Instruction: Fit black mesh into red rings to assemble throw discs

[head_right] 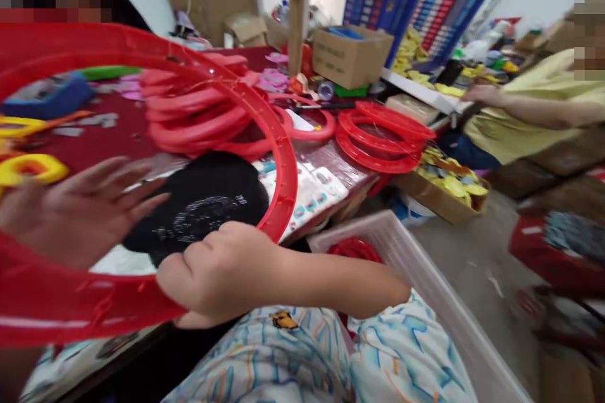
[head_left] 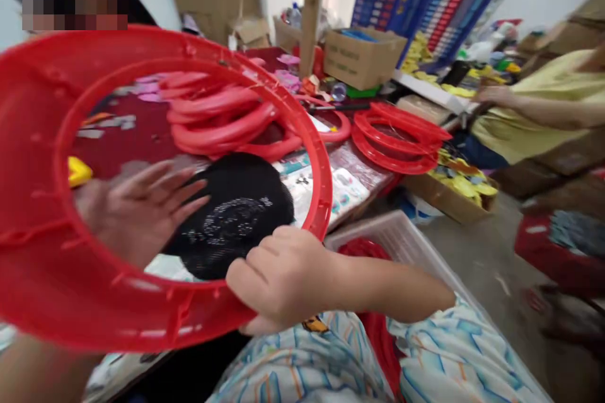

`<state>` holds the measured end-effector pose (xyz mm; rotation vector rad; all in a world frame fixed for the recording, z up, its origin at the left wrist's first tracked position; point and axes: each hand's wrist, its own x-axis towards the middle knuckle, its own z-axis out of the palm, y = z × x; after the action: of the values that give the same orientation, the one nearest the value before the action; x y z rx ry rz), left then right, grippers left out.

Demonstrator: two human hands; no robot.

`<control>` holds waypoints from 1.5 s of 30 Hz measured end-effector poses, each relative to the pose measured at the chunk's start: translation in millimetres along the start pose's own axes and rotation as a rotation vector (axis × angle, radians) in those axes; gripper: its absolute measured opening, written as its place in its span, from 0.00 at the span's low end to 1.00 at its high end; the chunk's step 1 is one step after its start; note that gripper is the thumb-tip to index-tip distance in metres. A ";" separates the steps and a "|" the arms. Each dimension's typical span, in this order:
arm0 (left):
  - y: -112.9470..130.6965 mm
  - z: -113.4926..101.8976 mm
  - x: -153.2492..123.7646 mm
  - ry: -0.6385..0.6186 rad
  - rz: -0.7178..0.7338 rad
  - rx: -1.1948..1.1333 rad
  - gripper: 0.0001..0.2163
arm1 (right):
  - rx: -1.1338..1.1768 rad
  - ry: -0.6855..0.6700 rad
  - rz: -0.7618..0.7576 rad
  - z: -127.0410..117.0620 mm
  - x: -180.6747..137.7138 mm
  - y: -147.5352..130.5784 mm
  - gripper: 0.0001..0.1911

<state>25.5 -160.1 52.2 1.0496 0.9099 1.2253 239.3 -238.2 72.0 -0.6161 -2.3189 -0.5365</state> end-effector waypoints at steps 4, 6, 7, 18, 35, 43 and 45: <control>-2.3 16.1 26.2 -0.065 -0.013 -0.205 0.21 | 0.160 0.100 -0.171 34.7 22.0 -16.4 0.16; -5.2 22.3 41.4 -0.063 0.058 -0.251 0.19 | 0.244 0.143 -0.227 50.0 28.6 -27.8 0.17; -5.7 23.6 48.4 -0.054 0.107 -0.278 0.17 | 0.280 0.157 -0.248 57.0 31.2 -34.2 0.17; -7.1 -2.4 60.3 0.125 0.265 -0.299 0.20 | 0.887 0.207 -0.394 67.4 59.7 5.2 0.14; -37.7 -27.7 24.2 -0.136 -0.284 -0.267 0.15 | 1.221 0.011 0.674 124.7 59.1 97.9 0.10; -34.8 -37.8 32.2 0.127 -0.234 -0.235 0.23 | 1.531 0.277 1.160 143.8 59.3 158.3 0.22; -34.7 -39.1 36.0 0.231 -0.186 -0.233 0.19 | 1.557 0.334 1.253 145.7 58.0 172.8 0.22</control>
<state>2.8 -120.4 8.2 0.6327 0.9900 1.2766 224.5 -6.7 47.3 -0.8105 -1.0210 1.4437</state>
